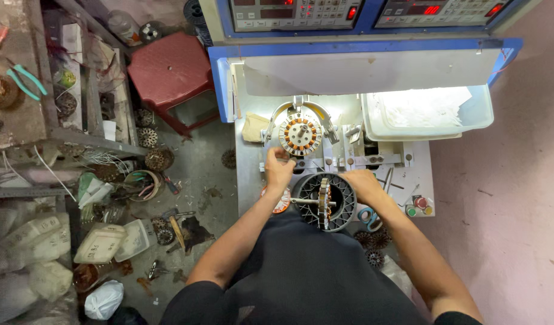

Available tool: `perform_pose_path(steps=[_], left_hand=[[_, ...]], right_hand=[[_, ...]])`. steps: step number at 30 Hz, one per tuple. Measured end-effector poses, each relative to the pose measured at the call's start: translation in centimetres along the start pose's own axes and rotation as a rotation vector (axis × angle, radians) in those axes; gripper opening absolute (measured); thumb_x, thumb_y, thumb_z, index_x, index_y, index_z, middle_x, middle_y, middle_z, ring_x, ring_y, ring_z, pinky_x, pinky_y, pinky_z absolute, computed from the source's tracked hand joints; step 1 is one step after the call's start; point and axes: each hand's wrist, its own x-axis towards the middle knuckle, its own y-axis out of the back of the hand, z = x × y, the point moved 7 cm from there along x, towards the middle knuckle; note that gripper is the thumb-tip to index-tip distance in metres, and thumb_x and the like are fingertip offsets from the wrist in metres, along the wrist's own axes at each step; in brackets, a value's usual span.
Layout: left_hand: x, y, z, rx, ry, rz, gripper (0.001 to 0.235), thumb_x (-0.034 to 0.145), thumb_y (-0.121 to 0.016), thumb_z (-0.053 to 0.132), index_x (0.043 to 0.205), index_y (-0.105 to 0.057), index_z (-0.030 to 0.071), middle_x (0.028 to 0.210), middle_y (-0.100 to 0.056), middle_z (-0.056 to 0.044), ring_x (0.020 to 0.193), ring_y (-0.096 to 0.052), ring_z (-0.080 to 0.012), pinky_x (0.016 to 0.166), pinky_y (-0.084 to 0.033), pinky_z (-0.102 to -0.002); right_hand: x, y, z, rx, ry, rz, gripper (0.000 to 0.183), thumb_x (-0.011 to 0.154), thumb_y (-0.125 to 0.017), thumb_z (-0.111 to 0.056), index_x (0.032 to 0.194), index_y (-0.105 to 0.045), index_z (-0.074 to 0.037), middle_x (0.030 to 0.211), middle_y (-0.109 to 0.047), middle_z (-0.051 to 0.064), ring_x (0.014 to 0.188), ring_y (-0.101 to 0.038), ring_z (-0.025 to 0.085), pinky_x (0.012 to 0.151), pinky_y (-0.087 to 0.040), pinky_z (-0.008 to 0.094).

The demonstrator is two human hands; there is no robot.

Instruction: The person works on an electric fan stator using a screwdriver and small white components, then attaches wires to the stator coil at a specialized winding machine.

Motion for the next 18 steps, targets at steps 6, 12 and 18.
perform_pose_path(steps=[6,12,18], left_hand=[[-2.5,-0.1,9.0,0.314,-0.370,-0.016,0.035,0.088,-0.075,0.016,0.118,-0.061,0.004,0.084,-0.058,-0.005,0.062,-0.053,-0.0155,0.058,-0.048,-0.033],[1.2,-3.6,13.6,0.511,-0.678,-0.181,0.024,0.095,-0.075,0.024,0.099,-0.065,0.002,0.081,-0.063,-0.012,0.068,-0.061,-0.0265,0.063,-0.049,-0.039],[1.5,-4.0,13.5,0.496,-0.723,-0.180,0.019,0.095,-0.074,0.019,0.092,-0.069,0.001,0.081,-0.067,-0.016,0.072,-0.066,-0.0344,0.065,-0.050,-0.045]], right_hand=[[-4.8,-5.6,4.1,-0.140,-0.370,-0.167,0.025,0.082,-0.067,-0.033,0.101,-0.074,-0.018,0.091,-0.073,0.020,0.088,-0.070,0.041,0.075,-0.056,0.052],[-5.0,-3.0,3.8,0.022,-0.487,0.123,0.035,0.085,-0.070,-0.042,0.100,-0.073,-0.011,0.081,-0.074,0.019,0.081,-0.070,0.041,0.072,-0.055,0.052],[-9.2,6.7,0.0,0.467,-0.596,0.551,0.027,0.092,-0.073,-0.022,0.112,-0.068,-0.004,0.071,-0.072,0.012,0.061,-0.069,0.021,0.061,-0.053,0.036]])
